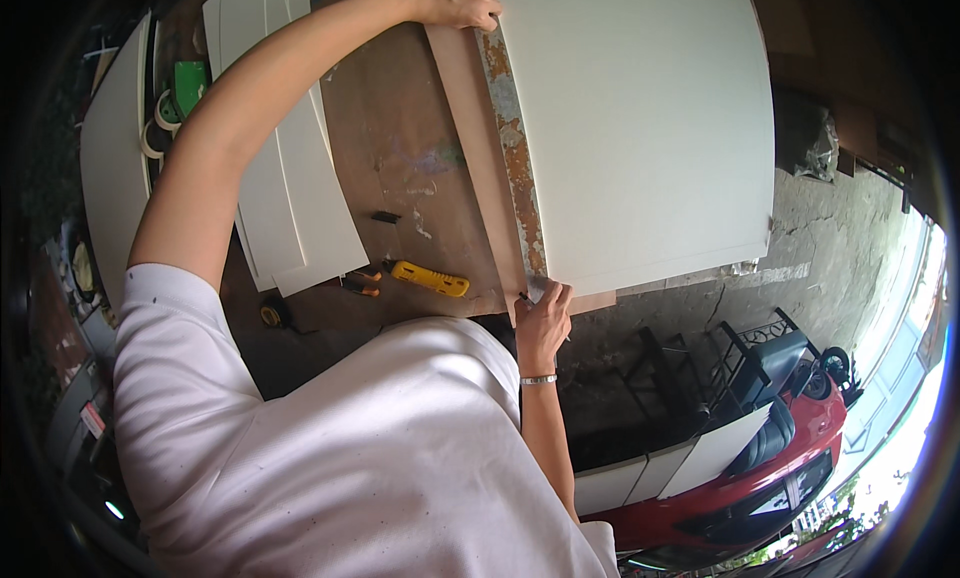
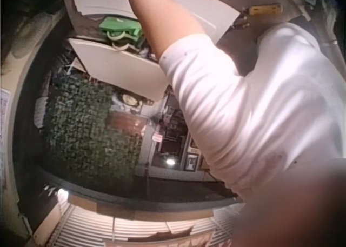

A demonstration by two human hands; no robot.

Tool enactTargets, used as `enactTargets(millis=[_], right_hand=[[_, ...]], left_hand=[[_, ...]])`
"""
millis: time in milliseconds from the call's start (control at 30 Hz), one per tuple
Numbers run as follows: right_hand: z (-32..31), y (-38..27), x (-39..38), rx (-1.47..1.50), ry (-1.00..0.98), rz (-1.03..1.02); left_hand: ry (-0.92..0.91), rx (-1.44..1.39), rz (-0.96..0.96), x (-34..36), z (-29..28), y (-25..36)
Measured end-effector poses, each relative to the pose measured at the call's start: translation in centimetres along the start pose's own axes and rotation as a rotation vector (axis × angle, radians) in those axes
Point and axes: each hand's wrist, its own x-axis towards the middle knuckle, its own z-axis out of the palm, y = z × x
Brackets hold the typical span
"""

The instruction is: The person measures and marks white panels on a workbench using a metal ruler and a utility knife, then cuts along the marked lines. After cutting, the person retrieves a black pouch, opens it, and removes several small colorful items, placing them on the panel.

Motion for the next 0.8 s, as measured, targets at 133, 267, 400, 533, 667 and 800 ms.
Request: enactTargets(millis=[133,267,400,533,667,800], right_hand=[[-0.3,0.1,0.0,0.018,-0.045,-0.007],[-2.4,0.8,0.8,0.146,0.008,-0.079],[-6.4,2.1,3.9,0.252,0.248,-0.13],[-7.9,0.7,11.6,0.706,0.195,-0.058],[-5.6,-5.7,24.3,0.988,0.162,-0.286],[-3.7,-14.4,35.9,0.984,0.233,-0.492]], left_hand=[[-0.043,-0.043,-0.083,0.1,-0.1,0.4],[-0.038,0.013,-0.209,-0.4,-1.1,2.6],[-0.018,-0.031,-0.689,-0.7,-0.3,8.0],[0.083,-0.092,-0.98,0.5,2.0,12.0],[0.022,-0.107,-1.072,1.8,1.8,14.1],[-0.194,-0.081,-1.227,4.4,0.2,14.6]])
